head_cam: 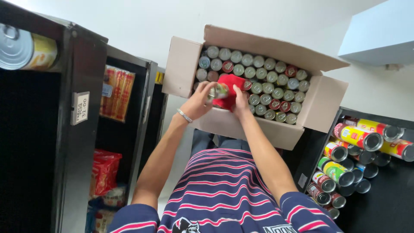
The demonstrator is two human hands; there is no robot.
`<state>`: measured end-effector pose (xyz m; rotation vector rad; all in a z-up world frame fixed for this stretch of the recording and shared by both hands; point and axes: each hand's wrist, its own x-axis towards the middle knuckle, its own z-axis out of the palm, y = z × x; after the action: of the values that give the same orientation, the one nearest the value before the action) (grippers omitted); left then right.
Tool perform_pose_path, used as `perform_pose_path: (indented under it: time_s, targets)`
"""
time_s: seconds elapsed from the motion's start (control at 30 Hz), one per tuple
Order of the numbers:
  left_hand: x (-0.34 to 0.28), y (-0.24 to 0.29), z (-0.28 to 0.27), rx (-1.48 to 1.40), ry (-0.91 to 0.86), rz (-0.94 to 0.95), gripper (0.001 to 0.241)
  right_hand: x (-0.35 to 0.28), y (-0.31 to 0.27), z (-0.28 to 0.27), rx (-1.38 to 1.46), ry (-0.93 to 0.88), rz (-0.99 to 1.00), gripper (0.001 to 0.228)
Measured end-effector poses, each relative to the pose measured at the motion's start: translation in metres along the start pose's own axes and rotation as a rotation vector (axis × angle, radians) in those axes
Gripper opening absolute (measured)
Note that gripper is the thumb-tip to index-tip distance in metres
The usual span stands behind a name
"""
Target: Wiping canned goods with a cloth and placing them onto a grocery store shelf.
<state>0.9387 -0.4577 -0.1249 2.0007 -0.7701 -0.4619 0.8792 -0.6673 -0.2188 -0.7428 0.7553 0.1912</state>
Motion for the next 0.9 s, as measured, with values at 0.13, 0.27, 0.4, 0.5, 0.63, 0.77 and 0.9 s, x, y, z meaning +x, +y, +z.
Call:
perform_pose_path:
  time_s: [0.13,0.27,0.4,0.5,0.63,0.77,0.9]
  targets:
    - [0.013,0.051,0.025,-0.091,0.084,0.106,0.079,-0.014,-0.012,0.025,0.246,-0.345,0.069,0.072]
    - [0.038,0.067,0.037,-0.177,0.481,0.161,0.081,-0.028,-0.043,0.048,0.244,-0.36,-0.075,0.076]
    - [0.058,0.097,0.018,-0.073,0.489,0.142,0.09,-0.042,-0.06,0.044,0.168,-0.315,-0.141,0.067]
    - [0.06,0.112,0.017,0.024,0.483,0.075,0.09,-0.051,-0.059,0.011,0.168,-0.236,-0.083,0.063]
    - [0.06,0.138,0.03,-0.128,0.497,-0.063,0.096,-0.108,-0.097,-0.004,0.101,-0.234,-0.086,0.061]
    - [0.045,0.15,0.066,-0.522,0.584,0.0,0.099,-0.144,-0.127,-0.015,-0.022,-0.313,-0.242,0.06]
    - [0.027,0.17,0.1,-0.904,0.85,0.028,0.084,-0.139,-0.109,-0.032,-0.454,-0.42,-0.512,0.056]
